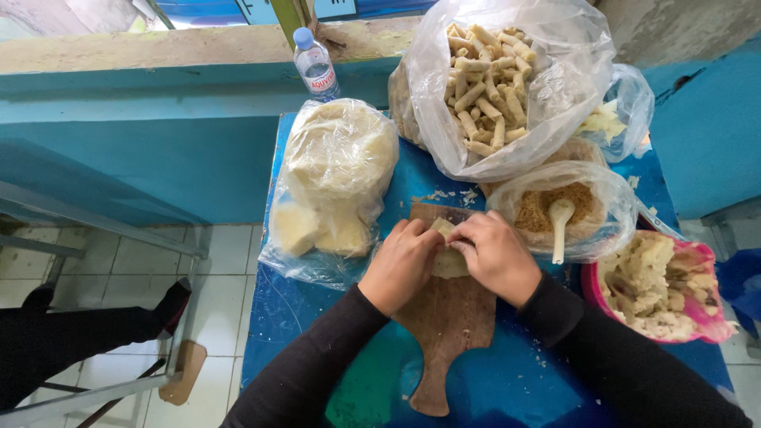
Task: The person flattens pieces of dough on a wooden board, sprinkles brown sugar from a plastic-lined container using a spoon, and folds the dough over the sugar filling. They work through several dough pieces one at a time, with finished pieces set aside and scraps collected in a pink bowl.
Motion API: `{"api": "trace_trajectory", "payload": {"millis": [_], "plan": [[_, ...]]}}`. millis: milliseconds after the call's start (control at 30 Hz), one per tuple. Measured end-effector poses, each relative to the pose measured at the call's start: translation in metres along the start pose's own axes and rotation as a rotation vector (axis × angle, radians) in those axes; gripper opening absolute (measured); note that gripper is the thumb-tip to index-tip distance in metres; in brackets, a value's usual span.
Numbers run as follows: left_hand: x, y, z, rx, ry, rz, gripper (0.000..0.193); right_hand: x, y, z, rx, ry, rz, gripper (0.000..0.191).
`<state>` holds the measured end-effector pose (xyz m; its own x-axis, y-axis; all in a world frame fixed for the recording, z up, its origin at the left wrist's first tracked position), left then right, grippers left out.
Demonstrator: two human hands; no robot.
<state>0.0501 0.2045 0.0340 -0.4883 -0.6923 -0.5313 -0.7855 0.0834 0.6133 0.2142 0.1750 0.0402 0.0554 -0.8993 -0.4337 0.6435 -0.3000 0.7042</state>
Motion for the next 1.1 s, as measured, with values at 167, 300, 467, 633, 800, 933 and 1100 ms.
{"api": "trace_trajectory", "payload": {"millis": [167,300,467,633,800,933,1100], "plan": [[0.000,-0.001,0.005,0.044,0.060,0.012,0.005,0.002,0.003,0.001,0.009,-0.017,0.001,0.014],[0.003,-0.001,0.003,0.040,0.045,0.021,0.008,0.003,0.005,0.008,0.047,0.058,0.022,0.011],[0.000,-0.002,0.002,-0.024,0.025,-0.028,0.007,0.000,0.005,0.015,0.121,0.082,-0.032,0.009],[0.000,-0.002,0.004,-0.044,0.024,-0.070,0.008,0.003,0.008,0.023,0.194,0.206,-0.128,0.022],[0.005,-0.001,0.011,-0.092,0.108,-0.142,0.012,0.008,0.004,0.025,0.335,0.257,-0.085,0.031],[0.012,-0.005,0.017,-0.174,0.218,-0.079,0.021,0.003,0.000,0.019,0.319,0.232,-0.117,0.031],[0.016,-0.011,0.023,-0.203,0.253,-0.041,0.023,-0.013,-0.002,0.010,0.147,0.078,-0.125,0.014]]}}
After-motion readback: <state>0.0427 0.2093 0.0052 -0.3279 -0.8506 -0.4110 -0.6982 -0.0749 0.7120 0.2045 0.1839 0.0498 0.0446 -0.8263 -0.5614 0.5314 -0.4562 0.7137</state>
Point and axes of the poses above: each hand's wrist, its own x-axis away from the middle knuckle, its own y-axis out of the back of the hand, z = x × y, the point moved 4 cm from there along -x, towards the middle knuckle, and after that the axes turned 9 degrees about -z, right-handed, at the moved point
